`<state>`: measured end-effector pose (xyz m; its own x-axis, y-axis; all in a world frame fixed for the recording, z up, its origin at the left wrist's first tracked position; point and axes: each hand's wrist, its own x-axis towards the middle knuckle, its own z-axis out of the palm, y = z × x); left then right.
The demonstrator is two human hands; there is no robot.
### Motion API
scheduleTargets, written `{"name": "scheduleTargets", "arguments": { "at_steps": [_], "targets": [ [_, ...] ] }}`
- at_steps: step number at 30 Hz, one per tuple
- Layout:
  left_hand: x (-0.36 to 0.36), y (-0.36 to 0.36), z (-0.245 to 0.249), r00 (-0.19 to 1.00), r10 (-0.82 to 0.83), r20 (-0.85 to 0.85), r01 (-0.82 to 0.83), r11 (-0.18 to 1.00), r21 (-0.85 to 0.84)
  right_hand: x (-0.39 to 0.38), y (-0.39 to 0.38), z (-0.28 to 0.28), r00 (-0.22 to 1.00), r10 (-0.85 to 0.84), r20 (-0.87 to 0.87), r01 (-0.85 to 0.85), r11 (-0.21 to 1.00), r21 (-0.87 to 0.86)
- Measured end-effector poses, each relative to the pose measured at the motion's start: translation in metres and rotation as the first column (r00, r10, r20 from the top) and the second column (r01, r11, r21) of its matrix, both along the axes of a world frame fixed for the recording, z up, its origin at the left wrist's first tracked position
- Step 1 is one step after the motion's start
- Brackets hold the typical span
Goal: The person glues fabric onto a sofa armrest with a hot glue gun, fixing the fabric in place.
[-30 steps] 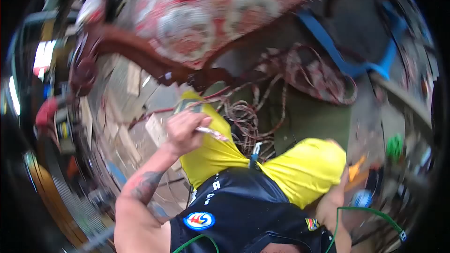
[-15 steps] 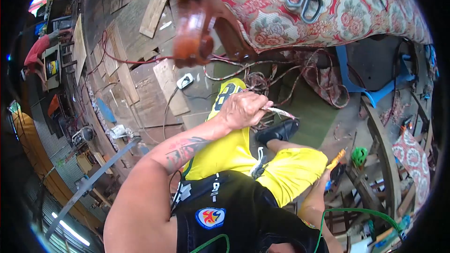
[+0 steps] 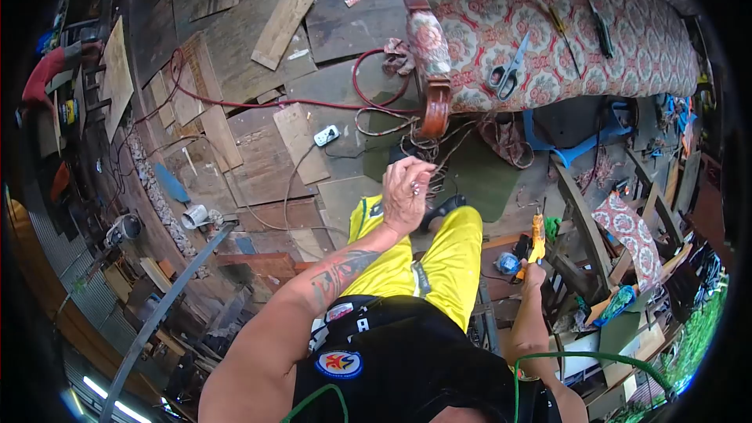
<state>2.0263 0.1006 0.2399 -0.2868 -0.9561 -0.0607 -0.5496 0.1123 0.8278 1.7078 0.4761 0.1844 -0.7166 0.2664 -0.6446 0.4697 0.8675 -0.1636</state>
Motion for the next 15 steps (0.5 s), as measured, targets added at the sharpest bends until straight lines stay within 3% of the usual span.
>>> {"name": "scheduleTargets", "arguments": {
  "at_steps": [4, 9, 13, 15],
  "targets": [
    [-0.01, -0.02, 0.05, 0.986, 0.117, -0.118, -0.103, 0.988, 0.118, 0.01, -0.032, 0.02, 1.0, -0.013, 0.026, 0.015, 0.998, -0.068],
    [-0.035, -0.041, 0.084, 0.96, 0.173, -0.219, -0.145, 0.98, 0.135, 0.011, -0.062, 0.03, 1.0, 0.017, 0.009, -0.016, 0.995, -0.1],
    [-0.032, -0.05, 0.099, 0.942, 0.183, -0.281, -0.115, 0.963, 0.243, 0.017, -0.061, 0.03, 0.999, -0.032, 0.038, 0.035, 0.995, -0.09],
    [-0.015, -0.057, 0.104, 0.953, 0.155, -0.26, -0.084, 0.961, 0.265, 0.018, -0.048, 0.017, 0.993, -0.093, 0.07, 0.104, 0.979, -0.176]
  ]
}}
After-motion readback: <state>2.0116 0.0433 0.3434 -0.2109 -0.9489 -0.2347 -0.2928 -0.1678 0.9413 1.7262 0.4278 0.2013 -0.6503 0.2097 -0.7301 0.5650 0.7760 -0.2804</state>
